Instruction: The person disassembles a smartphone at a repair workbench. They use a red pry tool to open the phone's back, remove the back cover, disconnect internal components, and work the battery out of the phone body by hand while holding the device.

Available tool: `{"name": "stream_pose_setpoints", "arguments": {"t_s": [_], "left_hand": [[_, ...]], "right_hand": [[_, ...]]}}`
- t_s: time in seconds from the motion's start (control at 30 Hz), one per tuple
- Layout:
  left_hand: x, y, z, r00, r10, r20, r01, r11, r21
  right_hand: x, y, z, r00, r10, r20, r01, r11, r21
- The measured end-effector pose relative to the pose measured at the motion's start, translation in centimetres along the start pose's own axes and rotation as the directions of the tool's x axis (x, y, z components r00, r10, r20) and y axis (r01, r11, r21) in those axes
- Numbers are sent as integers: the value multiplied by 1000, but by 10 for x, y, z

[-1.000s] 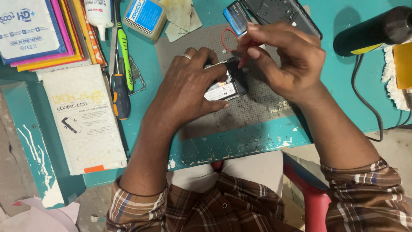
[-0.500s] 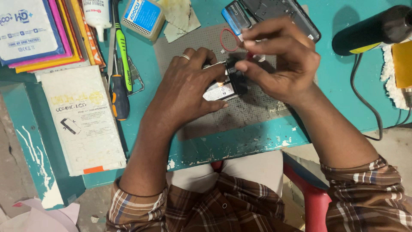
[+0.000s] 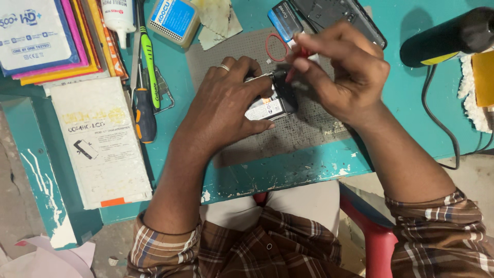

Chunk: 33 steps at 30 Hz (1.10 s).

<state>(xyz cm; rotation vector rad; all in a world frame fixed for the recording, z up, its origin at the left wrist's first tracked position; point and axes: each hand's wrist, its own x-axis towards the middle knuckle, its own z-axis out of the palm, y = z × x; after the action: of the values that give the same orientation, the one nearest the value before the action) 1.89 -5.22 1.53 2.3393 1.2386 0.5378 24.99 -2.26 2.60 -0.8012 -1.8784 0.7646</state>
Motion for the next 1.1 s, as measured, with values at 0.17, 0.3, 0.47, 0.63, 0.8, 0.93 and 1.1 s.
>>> {"name": "stream_pose_setpoints", "arguments": {"t_s": [0.17,0.3,0.47,0.63,0.8,0.93,1.1], "left_hand": [[1,0,0,1000,-14,17,14,1000,-6],[2,0,0,1000,-8,4,8,1000,-4],[1,2,-2,1000,-13,11,13,1000,-27],[0,2,-3,1000,-14,5,14,1000,-13],[1,2,-2,1000,-8,12,8,1000,-14],[0,1,-2,1000,4,-2,-4,1000,-2],[0,0,-1,1000,7,-2,-7,1000,-3]], "right_hand": [[0,2,0,998,-64,11,62,989,132],[0,3,-1,997,-74,13,73,993,88],[-2,2,-2,967,-256,-12,254,961,-108],[-4,0,-1,998,-61,-19,61,998,18],[-3,5,-1,966,-256,-35,250,960,-124],[-8,7,-1,986,-167,-18,166,984,-65],[-10,6,-1,993,-111,29,109,991,72]]}}
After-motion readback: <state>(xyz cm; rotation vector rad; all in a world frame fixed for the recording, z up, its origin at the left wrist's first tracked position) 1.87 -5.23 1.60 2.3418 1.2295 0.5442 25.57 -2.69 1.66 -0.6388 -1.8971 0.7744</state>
